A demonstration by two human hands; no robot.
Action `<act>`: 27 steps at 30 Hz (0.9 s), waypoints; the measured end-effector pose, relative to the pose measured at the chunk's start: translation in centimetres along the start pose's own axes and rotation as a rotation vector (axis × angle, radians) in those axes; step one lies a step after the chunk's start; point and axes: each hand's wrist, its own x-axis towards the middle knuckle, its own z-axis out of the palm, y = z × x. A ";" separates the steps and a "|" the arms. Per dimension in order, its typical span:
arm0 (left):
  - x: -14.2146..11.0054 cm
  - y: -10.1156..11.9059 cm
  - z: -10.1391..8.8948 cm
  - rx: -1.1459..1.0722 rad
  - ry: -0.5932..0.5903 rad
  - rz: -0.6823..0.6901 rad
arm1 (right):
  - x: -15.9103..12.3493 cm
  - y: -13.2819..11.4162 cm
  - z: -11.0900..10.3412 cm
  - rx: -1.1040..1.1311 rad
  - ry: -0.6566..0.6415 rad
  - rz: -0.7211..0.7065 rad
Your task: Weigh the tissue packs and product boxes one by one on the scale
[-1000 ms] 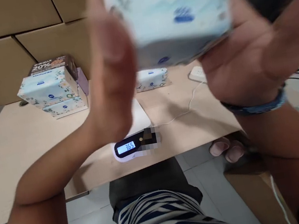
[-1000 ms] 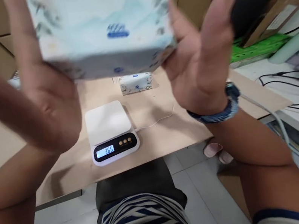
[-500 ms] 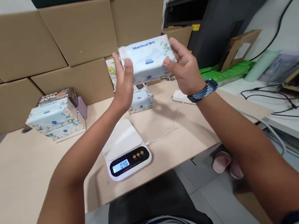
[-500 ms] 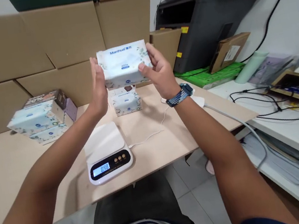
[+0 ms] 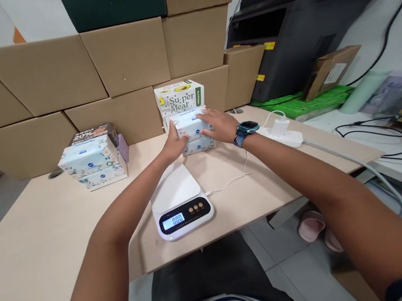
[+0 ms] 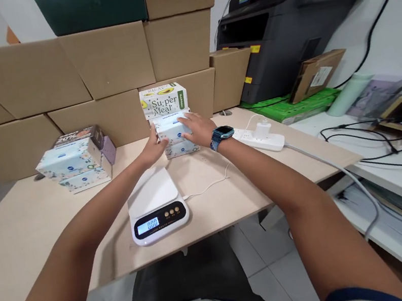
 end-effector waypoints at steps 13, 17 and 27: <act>-0.8 -0.6 1.0 -0.364 0.090 -0.308 | -0.1 1.3 2.2 0.487 0.202 0.210; 0.7 0.1 1.3 -0.450 0.056 -0.317 | 0.8 1.3 3.7 0.787 0.181 0.311; 1.8 -0.3 2.1 -0.521 0.064 -0.361 | 0.8 -0.9 4.1 1.162 0.024 0.346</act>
